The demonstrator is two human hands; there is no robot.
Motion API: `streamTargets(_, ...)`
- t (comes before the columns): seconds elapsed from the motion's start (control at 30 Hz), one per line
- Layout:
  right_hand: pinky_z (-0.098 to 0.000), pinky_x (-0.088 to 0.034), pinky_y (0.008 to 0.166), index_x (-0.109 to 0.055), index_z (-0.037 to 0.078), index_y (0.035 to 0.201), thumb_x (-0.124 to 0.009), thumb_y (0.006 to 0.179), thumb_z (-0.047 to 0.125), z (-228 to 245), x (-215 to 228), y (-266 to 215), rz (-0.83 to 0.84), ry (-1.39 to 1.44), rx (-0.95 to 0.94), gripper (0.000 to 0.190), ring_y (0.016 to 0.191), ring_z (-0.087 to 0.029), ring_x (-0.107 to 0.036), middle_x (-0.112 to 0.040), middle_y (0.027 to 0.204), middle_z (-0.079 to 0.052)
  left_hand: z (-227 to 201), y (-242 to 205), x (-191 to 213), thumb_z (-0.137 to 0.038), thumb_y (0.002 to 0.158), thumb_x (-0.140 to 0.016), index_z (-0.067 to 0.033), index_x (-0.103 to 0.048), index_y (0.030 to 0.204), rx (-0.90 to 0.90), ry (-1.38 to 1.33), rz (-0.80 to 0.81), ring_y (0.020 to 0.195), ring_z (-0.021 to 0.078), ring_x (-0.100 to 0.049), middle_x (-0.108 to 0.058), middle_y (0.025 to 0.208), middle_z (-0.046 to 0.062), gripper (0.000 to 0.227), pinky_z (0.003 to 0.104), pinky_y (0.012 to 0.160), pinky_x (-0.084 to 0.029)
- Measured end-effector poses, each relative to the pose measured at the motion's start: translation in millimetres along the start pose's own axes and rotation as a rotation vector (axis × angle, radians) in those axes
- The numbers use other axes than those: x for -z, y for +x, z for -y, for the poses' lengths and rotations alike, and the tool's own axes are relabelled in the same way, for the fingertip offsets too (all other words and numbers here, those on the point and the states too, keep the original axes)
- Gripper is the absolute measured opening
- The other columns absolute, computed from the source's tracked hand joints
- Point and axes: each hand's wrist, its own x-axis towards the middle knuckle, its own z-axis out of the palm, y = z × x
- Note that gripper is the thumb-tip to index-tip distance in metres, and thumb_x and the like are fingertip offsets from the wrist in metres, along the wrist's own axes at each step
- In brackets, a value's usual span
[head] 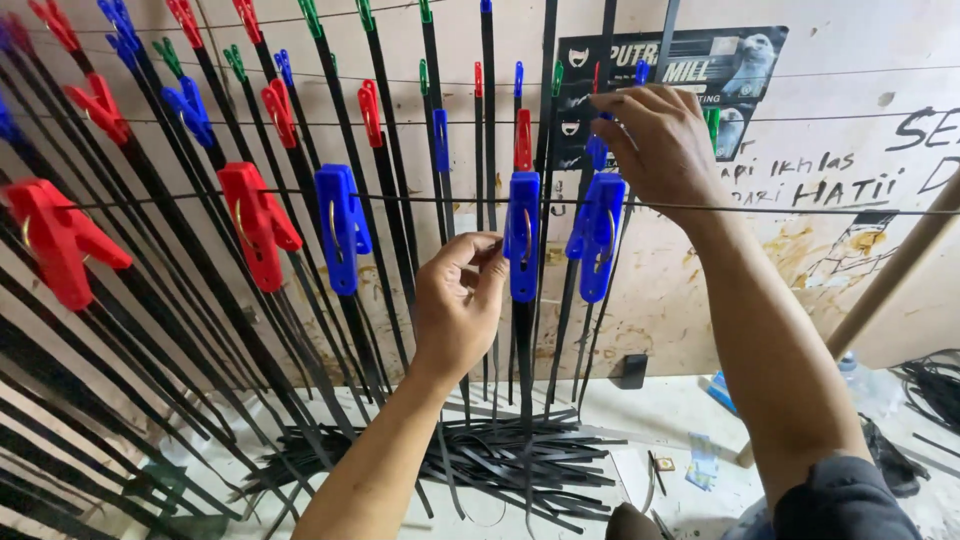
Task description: The person repeatedly picks up black rubber strips, presses them into a small mold on a blue container to shape them, and then hangs the shaped strips on a wall rack using colorful clothespins. The process is repeated for multiple strips.
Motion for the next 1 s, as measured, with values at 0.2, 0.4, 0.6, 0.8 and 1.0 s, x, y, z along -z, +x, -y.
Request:
streamTargets(0.2,-0.0526,-0.043,0.093,-0.073,0.0,0.128,-0.064,0.113,0.016,-2.0,17.1,-9.4,-0.011,-0.025,-0.052,0.024,0.113,-0.036,-0.065,-0.074,0.127,-0.016,-3.0,2.8,-0.5,-0.016,0.099,-0.065,-0.0054,-0.072,0.109,-0.028,-0.064,0.017,0.072,0.0123,-0.066,-0.075,0.095,0.006,0.016,0.025,0.062,-0.059)
streamTargets(0.4,-0.0538,-0.044,0.099,-0.066,0.007,0.139,-0.057,0.113,0.039,43.0,-17.7,47.7,0.063,0.022,0.086,0.042,0.124,-0.034,-0.065,-0.069,0.138,-0.016,0.8,3.7,-0.2,-0.019,0.098,-0.067,-0.0044,-0.072,0.108,0.005,-0.054,-0.018,0.069,0.0124,-0.067,-0.076,0.092,0.006,0.019,0.024,0.06,-0.059)
streamTargets(0.6,-0.0566,-0.045,0.099,-0.073,0.006,0.127,-0.064,0.107,0.025,29.8,-13.6,46.1,0.274,0.034,-0.06,0.029,0.112,-0.032,-0.069,-0.076,0.122,-0.011,3.1,4.4,-0.1,-0.018,0.096,-0.069,-0.0024,-0.072,0.108,0.011,-0.051,-0.052,0.065,0.0125,-0.065,-0.076,0.093,0.008,0.02,0.023,0.055,-0.057)
streamTargets(0.8,-0.0509,-0.054,0.099,-0.067,0.011,0.136,-0.065,0.111,0.035,48.2,-29.3,67.7,-0.07,0.01,0.416,0.036,0.123,-0.033,-0.068,-0.072,0.134,-0.013,7.7,2.3,1.5,-0.018,0.096,-0.069,-0.0047,-0.073,0.106,0.02,-0.067,-0.08,0.066,0.0126,-0.066,-0.077,0.094,0.006,0.017,0.024,0.056,-0.057)
streamTargets(1.0,-0.0441,-0.056,0.093,-0.066,0.009,0.127,-0.085,0.086,0.017,60.1,-75.1,98.6,0.134,0.061,0.514,0.046,0.118,-0.031,-0.06,-0.061,0.134,-0.013,13.8,2.8,4.9,-0.016,0.096,-0.07,-0.005,-0.073,0.103,-0.004,-0.076,-0.096,0.07,0.0132,-0.069,-0.076,0.089,0.005,0.014,0.025,0.063,-0.06)
